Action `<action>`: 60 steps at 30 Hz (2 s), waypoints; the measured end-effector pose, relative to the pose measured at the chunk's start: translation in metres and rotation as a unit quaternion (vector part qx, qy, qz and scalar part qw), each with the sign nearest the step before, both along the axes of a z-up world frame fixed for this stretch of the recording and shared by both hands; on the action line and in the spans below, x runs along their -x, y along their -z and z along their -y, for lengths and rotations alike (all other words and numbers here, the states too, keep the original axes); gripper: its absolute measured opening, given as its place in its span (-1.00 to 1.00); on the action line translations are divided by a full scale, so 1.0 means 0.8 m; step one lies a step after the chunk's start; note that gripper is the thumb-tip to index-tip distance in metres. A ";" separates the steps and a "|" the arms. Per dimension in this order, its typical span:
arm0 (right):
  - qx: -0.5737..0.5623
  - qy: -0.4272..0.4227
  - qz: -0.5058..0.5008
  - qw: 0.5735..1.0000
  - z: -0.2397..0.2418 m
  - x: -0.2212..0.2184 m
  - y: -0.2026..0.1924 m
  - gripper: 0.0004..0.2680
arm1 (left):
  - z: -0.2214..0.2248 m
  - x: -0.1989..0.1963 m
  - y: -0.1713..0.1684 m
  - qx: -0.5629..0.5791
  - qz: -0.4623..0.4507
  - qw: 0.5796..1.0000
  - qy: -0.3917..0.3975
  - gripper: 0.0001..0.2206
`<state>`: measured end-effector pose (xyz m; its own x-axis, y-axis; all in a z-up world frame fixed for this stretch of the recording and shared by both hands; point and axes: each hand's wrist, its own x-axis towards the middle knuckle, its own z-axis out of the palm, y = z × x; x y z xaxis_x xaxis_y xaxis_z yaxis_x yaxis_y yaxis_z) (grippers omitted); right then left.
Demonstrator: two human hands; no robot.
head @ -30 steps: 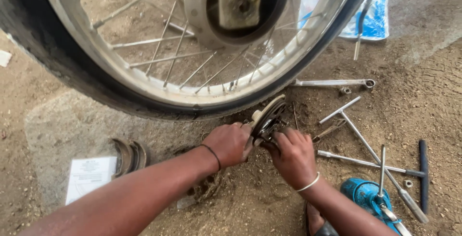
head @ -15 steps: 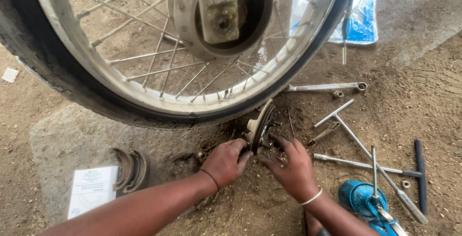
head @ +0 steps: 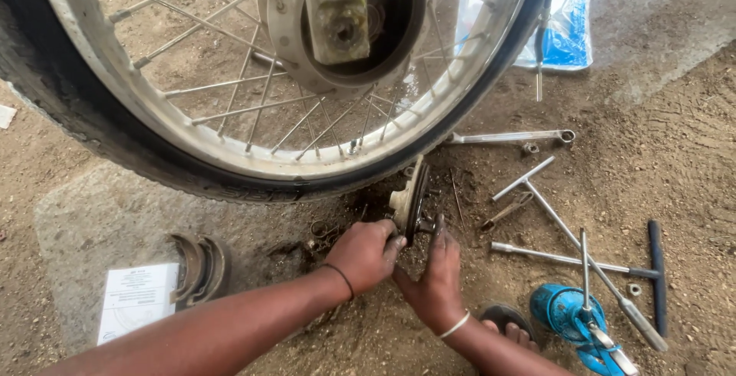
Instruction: The person works on a motorcycle rear brake assembly beside the wheel, handling a brake backing plate and brake shoes on the ground. They use a socket wrench to loosen and tighten bolts on the plate, reposition the plate, and fit the curved brake shoes against it.
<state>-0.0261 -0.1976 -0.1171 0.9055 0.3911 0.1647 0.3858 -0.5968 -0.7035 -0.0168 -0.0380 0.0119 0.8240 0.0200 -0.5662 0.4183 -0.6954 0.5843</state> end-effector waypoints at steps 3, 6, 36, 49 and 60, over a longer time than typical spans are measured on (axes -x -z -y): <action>-0.034 0.007 0.080 0.996 -0.002 -0.008 0.016 -0.08 | 0.007 0.003 0.030 -0.067 0.066 0.994 0.061 -0.71; -0.096 0.016 0.143 0.985 -0.011 -0.012 0.012 -0.13 | 0.018 0.001 0.017 -0.056 0.054 0.997 0.018 -0.77; 0.177 -0.392 -0.267 0.862 0.013 -0.066 -0.298 -0.43 | -0.080 0.083 -0.125 0.298 -0.022 0.938 0.176 -0.07; 0.144 -0.499 -0.250 0.817 -0.049 0.007 -0.194 -0.47 | -0.100 0.214 -0.077 0.182 0.005 0.979 0.095 -0.36; 0.288 -0.449 -0.271 0.802 -0.166 -0.009 -0.165 -0.23 | -0.198 0.173 -0.097 0.149 -0.147 0.976 -0.059 -0.46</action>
<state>-0.0186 -0.0648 0.0146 0.0947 0.7954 -0.5986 0.5728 -0.5354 -0.6208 -0.1548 0.1206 0.0892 0.6263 -0.0972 -0.7735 0.6660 -0.4490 0.5957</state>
